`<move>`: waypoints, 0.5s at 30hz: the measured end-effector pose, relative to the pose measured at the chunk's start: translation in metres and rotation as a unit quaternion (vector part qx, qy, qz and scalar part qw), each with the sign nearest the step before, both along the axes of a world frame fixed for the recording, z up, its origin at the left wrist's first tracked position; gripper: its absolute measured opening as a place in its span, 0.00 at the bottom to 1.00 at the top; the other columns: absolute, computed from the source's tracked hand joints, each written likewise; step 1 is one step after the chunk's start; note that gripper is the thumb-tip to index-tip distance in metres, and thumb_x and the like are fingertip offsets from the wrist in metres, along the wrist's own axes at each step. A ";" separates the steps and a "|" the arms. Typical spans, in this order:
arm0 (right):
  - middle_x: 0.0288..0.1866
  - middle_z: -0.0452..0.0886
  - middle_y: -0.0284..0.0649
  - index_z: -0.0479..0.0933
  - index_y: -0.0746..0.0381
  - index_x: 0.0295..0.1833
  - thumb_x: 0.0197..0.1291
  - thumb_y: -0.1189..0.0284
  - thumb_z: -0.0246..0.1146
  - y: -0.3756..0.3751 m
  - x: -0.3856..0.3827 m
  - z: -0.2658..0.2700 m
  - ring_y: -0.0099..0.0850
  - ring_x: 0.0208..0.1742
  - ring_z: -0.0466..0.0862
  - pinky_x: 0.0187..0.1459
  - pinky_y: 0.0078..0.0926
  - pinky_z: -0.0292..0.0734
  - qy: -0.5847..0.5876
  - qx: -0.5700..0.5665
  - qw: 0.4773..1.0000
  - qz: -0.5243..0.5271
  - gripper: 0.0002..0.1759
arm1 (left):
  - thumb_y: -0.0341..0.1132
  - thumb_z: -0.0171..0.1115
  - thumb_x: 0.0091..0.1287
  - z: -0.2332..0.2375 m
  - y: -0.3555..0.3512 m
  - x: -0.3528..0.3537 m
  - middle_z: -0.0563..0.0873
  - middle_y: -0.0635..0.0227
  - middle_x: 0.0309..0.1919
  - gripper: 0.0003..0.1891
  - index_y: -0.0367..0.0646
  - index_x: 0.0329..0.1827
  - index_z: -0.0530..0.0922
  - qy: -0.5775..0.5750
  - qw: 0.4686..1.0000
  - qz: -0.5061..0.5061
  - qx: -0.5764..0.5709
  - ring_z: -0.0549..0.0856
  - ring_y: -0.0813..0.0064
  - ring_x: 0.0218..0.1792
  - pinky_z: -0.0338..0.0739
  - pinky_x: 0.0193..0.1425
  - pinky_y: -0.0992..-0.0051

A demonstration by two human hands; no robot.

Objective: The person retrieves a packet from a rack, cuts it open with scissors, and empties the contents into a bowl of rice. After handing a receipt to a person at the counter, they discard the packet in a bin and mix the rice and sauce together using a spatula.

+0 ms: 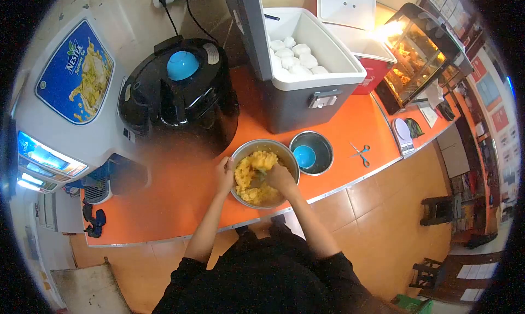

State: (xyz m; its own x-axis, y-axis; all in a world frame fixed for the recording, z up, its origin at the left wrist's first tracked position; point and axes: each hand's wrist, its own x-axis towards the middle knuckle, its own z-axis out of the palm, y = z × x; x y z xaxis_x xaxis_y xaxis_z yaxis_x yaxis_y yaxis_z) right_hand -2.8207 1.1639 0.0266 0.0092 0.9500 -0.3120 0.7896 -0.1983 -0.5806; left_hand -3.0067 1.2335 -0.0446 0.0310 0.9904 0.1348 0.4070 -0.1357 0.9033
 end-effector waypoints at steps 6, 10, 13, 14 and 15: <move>0.36 0.83 0.57 0.79 0.66 0.44 0.54 0.61 0.60 -0.024 -0.054 -0.009 0.52 0.37 0.84 0.42 0.44 0.80 -0.076 0.022 0.997 -0.019 0.20 | 0.44 0.52 0.71 -0.015 0.002 -0.004 0.81 0.59 0.22 0.15 0.43 0.36 0.80 -0.003 1.000 -0.015 0.004 0.81 0.56 0.26 0.69 0.35 0.63; 0.34 0.84 0.52 0.81 0.65 0.40 0.55 0.61 0.59 -0.038 -0.018 0.091 0.50 0.37 0.85 0.42 0.44 0.81 -0.179 -0.109 0.978 0.019 0.18 | 0.43 0.51 0.71 -0.011 0.006 -0.001 0.81 0.57 0.22 0.15 0.42 0.35 0.79 -0.004 0.999 -0.018 0.047 0.81 0.55 0.27 0.70 0.34 0.62; 0.34 0.85 0.50 0.82 0.65 0.38 0.53 0.62 0.59 -0.009 0.019 0.013 0.48 0.36 0.86 0.43 0.42 0.81 -0.114 0.033 0.986 -0.119 0.17 | 0.42 0.52 0.71 -0.018 0.004 -0.003 0.81 0.56 0.23 0.14 0.42 0.37 0.80 0.004 1.000 -0.016 0.009 0.82 0.56 0.27 0.71 0.32 0.63; 0.34 0.85 0.50 0.82 0.65 0.38 0.53 0.63 0.59 -0.013 0.018 0.003 0.46 0.35 0.86 0.41 0.41 0.82 -0.129 0.020 0.987 -0.098 0.16 | 0.41 0.52 0.71 -0.023 0.003 -0.004 0.81 0.56 0.23 0.13 0.42 0.37 0.80 0.010 1.000 -0.014 -0.019 0.82 0.56 0.27 0.72 0.32 0.64; 0.33 0.85 0.50 0.83 0.64 0.38 0.52 0.64 0.59 -0.007 0.012 -0.003 0.45 0.34 0.86 0.40 0.40 0.82 -0.142 0.012 0.987 -0.079 0.16 | 0.41 0.53 0.71 -0.016 0.007 -0.005 0.82 0.55 0.23 0.13 0.42 0.40 0.81 0.055 0.997 -0.031 0.037 0.82 0.60 0.26 0.72 0.32 0.66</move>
State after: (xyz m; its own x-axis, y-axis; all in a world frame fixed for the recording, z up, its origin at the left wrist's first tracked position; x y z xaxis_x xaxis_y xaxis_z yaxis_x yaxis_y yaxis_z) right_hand -2.8089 1.1571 0.0236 0.2404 0.9373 -0.2524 0.8815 -0.3197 -0.3475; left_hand -3.0113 1.2407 -0.0610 0.1115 0.9735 0.1997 0.4925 -0.2286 0.8398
